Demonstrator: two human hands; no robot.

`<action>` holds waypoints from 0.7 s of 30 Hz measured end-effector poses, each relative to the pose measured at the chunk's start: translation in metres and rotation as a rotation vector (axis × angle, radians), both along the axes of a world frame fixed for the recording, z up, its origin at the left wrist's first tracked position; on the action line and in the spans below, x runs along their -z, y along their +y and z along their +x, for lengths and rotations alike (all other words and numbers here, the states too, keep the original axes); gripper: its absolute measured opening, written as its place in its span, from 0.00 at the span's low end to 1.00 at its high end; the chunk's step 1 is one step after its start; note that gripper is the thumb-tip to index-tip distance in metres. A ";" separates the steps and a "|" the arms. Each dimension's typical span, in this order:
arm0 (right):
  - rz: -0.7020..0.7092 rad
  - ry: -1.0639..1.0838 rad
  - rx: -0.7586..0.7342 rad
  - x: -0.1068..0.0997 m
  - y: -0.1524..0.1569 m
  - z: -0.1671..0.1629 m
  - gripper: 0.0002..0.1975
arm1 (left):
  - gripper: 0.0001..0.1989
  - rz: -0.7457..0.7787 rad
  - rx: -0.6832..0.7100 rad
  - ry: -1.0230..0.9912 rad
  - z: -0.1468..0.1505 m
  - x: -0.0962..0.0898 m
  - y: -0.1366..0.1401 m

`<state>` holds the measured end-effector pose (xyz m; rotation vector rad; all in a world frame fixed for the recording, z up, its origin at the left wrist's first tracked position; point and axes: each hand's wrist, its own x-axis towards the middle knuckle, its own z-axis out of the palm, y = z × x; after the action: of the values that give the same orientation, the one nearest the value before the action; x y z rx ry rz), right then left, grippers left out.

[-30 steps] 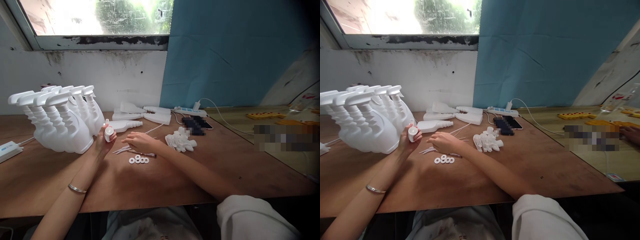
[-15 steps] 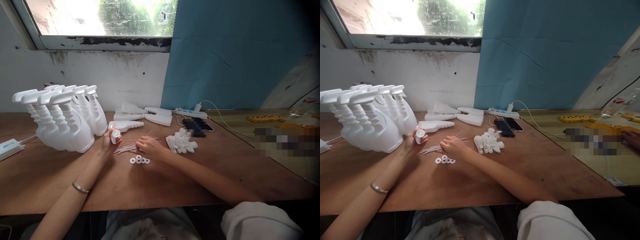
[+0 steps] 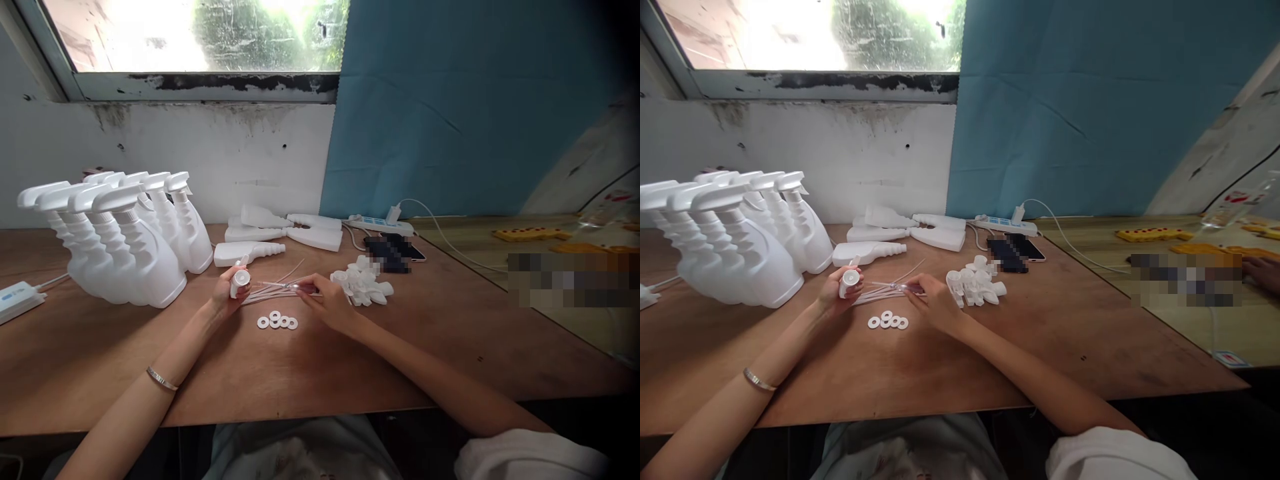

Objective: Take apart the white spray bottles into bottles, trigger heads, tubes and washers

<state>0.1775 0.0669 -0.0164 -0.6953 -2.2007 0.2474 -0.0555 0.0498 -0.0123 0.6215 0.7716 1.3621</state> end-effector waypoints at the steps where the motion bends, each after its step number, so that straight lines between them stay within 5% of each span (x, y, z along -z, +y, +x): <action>1: 0.005 0.126 0.001 -0.002 -0.002 0.000 0.04 | 0.07 -0.015 0.004 0.010 0.000 0.001 0.001; 5: 0.102 0.280 -0.018 -0.005 -0.009 0.000 0.04 | 0.07 -0.074 0.029 0.062 0.003 0.005 0.002; 21: 0.446 -0.022 -0.034 0.012 -0.021 -0.008 0.06 | 0.12 0.000 0.071 0.328 0.019 0.015 -0.002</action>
<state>0.1692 0.0461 -0.0283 -0.4122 -2.1834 -0.2320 -0.0363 0.0477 -0.0274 0.8772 1.0019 1.2095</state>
